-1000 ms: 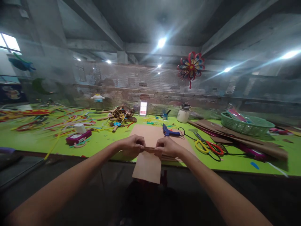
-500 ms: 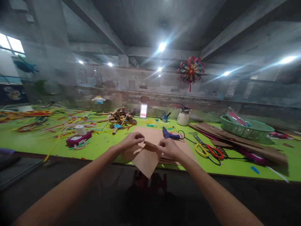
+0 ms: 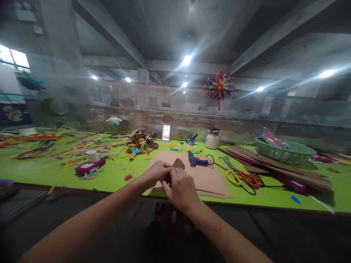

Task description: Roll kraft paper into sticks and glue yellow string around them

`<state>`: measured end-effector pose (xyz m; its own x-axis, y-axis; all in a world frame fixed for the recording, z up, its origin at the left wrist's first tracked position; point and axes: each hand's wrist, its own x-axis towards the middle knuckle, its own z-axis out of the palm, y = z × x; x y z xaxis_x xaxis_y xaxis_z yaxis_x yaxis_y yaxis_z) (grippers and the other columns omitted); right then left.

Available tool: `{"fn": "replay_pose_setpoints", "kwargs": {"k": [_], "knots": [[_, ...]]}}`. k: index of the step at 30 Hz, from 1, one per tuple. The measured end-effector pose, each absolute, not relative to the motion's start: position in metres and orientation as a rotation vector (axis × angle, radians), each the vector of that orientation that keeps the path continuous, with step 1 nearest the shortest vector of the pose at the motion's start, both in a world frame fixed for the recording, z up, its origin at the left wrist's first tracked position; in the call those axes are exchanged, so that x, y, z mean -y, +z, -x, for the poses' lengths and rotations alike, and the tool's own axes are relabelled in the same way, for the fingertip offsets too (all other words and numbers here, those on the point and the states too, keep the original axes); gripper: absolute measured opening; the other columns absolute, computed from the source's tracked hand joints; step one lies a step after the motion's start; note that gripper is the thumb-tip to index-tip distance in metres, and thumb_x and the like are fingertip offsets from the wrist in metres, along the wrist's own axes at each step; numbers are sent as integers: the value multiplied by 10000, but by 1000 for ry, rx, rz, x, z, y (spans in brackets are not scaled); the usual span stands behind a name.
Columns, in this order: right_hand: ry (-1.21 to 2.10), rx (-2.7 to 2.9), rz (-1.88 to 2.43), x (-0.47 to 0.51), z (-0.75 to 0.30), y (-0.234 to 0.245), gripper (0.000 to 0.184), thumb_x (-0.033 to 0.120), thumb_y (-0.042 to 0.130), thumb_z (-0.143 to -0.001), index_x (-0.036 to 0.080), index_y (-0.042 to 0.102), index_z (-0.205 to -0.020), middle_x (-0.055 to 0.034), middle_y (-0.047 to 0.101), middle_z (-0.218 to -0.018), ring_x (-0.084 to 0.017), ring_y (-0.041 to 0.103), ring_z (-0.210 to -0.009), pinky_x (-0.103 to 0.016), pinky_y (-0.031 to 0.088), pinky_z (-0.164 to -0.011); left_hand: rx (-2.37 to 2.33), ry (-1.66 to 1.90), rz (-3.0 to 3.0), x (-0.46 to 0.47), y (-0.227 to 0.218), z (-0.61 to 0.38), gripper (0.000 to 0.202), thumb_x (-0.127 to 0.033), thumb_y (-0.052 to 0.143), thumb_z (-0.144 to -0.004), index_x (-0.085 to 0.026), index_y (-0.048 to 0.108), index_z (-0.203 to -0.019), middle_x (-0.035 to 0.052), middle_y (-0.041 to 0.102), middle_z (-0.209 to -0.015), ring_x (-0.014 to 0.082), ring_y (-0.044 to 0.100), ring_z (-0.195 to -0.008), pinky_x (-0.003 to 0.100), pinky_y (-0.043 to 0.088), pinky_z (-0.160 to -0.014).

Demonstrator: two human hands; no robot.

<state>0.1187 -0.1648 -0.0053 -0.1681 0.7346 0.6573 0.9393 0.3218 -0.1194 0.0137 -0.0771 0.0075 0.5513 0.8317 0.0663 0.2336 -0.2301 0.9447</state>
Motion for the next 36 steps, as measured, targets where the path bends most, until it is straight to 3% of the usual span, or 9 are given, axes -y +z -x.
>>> {"fn": "replay_pose_setpoints", "kwargs": {"k": [2, 5, 9, 12, 16, 21, 26, 31, 36], "knots": [[-361, 2000, 1356, 171, -122, 4, 213, 366, 514, -821, 163, 576, -825, -89, 563, -820, -210, 506, -783, -303, 391, -658, -833, 652, -1819, 82, 18, -7, 244, -337, 521, -681, -136, 482, -549, -41, 416, -476, 78, 378, -451, 206, 276, -438], [-353, 2046, 1177, 180, -136, 27, 157, 253, 481, -855, 177, 592, -937, -89, 548, -872, -210, 486, -851, -326, 416, -728, -763, 547, -2048, 92, 38, 4, 304, -394, 474, -746, -113, 564, -670, -15, 493, -560, 97, 419, -519, 214, 326, -493], [-411, 2204, 1118, 183, -157, 59, 214, 181, 442, -877, 185, 571, -1047, -100, 560, -990, -215, 463, -936, -361, 414, -798, -695, 479, -2482, 108, 68, 14, 317, -347, 391, -826, -125, 617, -824, 19, 591, -741, 127, 470, -662, 230, 362, -610], [-313, 2325, 1174, 182, -166, 72, 236, 185, 394, -903, 192, 592, -1032, -76, 584, -926, -179, 511, -864, -318, 426, -753, -595, 436, -2667, 114, 86, 18, 325, -338, 351, -868, -150, 612, -910, 31, 611, -818, 131, 475, -707, 231, 358, -646], [-160, 2297, 1211, 173, -174, 78, 222, 211, 437, -881, 183, 652, -927, -54, 630, -832, -149, 557, -750, -268, 410, -667, -561, 313, -2814, 105, 97, 17, 339, -357, 342, -883, -146, 605, -847, 24, 584, -746, 118, 455, -650, 219, 332, -585], [165, 2127, 1222, 134, -188, 50, 218, 275, 504, -818, 142, 675, -801, -37, 650, -720, -137, 553, -665, -236, 391, -607, -741, 494, -2896, 73, 67, 4, 332, -358, 378, -866, -138, 627, -854, 41, 597, -729, 130, 483, -633, 224, 325, -565], [528, 1922, 1306, 102, -191, -7, 295, 322, 483, -789, 106, 624, -645, 11, 508, -512, -95, 438, -488, -205, 326, -467, -754, 694, -2790, 42, 8, -1, 279, -298, 451, -823, -140, 673, -879, 65, 623, -815, 150, 528, -723, 223, 364, -638], [423, 2033, 1387, 100, -191, -26, 291, 300, 466, -779, 108, 621, -624, 10, 515, -541, -92, 403, -518, -200, 288, -464, -701, 626, -2439, 41, -22, 5, 285, -301, 477, -797, -94, 667, -837, 36, 621, -725, 113, 479, -610, 209, 348, -556], [329, 2326, 1342, 90, -199, -16, 205, 196, 481, -740, 120, 655, -664, -6, 587, -597, -102, 446, -548, -204, 314, -503, -664, 611, -2295, 37, -34, 6, 378, -384, 443, -828, -72, 653, -863, -10, 471, -537, 72, 348, -449, 202, 289, -451]]}}
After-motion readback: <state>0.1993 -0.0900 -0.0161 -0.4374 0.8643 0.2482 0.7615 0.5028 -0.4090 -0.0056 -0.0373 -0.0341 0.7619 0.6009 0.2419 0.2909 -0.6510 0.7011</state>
